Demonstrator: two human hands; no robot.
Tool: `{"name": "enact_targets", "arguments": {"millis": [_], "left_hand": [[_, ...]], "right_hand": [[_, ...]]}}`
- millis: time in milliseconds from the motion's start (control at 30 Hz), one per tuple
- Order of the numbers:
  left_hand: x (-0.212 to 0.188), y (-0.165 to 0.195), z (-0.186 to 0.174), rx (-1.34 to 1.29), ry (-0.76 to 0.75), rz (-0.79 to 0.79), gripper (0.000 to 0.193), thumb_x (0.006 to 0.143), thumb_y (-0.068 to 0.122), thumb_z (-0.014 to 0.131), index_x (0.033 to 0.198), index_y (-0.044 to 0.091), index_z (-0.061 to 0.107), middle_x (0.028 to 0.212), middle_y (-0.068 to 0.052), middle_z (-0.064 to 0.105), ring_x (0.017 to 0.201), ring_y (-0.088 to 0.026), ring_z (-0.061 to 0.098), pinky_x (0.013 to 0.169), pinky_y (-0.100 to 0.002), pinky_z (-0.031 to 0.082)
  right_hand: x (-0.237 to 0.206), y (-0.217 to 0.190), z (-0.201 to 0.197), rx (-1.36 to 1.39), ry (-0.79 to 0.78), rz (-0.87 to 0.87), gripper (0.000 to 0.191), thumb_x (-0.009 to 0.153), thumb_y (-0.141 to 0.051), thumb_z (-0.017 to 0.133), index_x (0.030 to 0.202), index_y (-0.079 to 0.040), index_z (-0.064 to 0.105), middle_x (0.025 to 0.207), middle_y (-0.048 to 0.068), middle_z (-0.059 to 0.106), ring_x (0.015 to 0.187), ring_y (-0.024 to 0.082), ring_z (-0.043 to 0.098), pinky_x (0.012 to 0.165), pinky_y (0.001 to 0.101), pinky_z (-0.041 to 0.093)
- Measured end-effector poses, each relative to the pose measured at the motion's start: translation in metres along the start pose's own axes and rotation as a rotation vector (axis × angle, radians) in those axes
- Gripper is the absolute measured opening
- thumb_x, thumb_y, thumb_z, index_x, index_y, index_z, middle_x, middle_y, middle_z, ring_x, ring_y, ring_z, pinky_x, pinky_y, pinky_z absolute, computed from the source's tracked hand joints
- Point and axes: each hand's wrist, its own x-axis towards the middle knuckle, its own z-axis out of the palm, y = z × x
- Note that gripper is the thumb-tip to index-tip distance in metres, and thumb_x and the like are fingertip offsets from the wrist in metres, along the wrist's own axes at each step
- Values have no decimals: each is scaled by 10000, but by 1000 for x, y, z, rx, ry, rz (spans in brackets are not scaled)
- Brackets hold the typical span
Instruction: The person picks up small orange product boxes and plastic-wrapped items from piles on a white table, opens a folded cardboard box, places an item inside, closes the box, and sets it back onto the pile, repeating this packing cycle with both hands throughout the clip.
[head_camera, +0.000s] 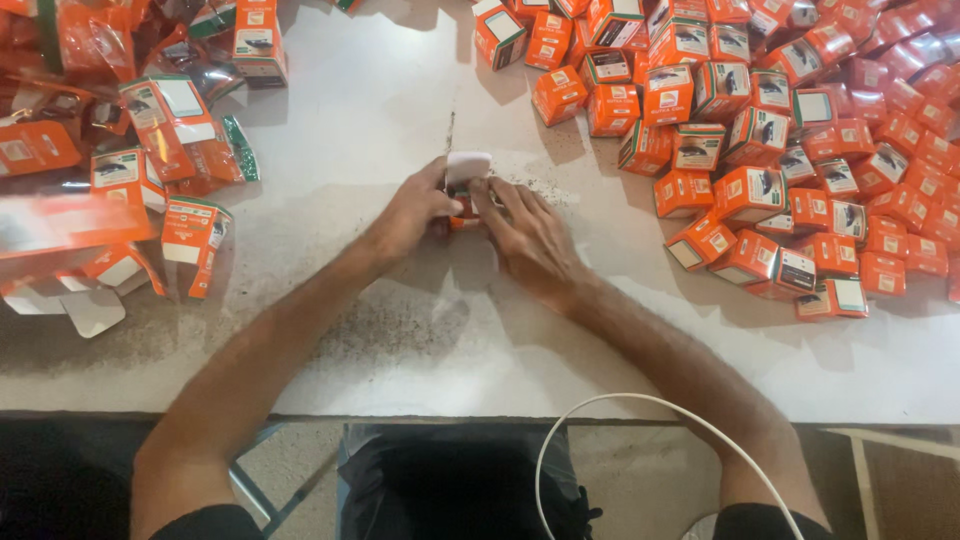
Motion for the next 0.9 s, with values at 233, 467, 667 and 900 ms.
{"name": "enact_targets", "arguments": {"millis": [233, 467, 667, 900], "left_hand": [[8, 13, 9, -56, 67, -137, 281, 915, 92, 648, 1182, 3, 661, 992, -37, 722, 793, -36, 685, 642, -229, 569], [-14, 22, 17, 628, 117, 645, 322, 941, 33, 707, 1260, 16, 673, 1310, -175, 691, 1291, -359, 631, 1084, -419, 530], [-19, 18, 9, 659, 59, 581, 283, 878, 8, 731, 1153, 16, 665, 1338, -180, 681, 1298, -349, 629, 1084, -417, 538], [-21, 19, 7, 688, 25, 647, 163, 898, 77, 766, 1037, 39, 689, 1357, -220, 658, 1332, -393, 590, 1092, -435, 522]], "right_hand": [[3, 5, 3, 182, 66, 71, 535, 850, 15, 728, 1355, 22, 550, 1413, 238, 554, 1220, 428, 607, 977, 476, 537], [-4, 17, 7, 359, 73, 172, 458, 930, -35, 753, 1311, -9, 500, 1359, 213, 617, 1196, 446, 650, 980, 478, 555], [-4, 20, 19, 422, 64, 197, 538, 893, -27, 766, 1269, -54, 382, 1346, 245, 636, 1149, 463, 668, 911, 470, 575], [-4, 17, 14, 385, 49, 218, 584, 898, -52, 782, 1336, -50, 395, 1329, 232, 642, 1172, 444, 665, 950, 469, 564]]}}
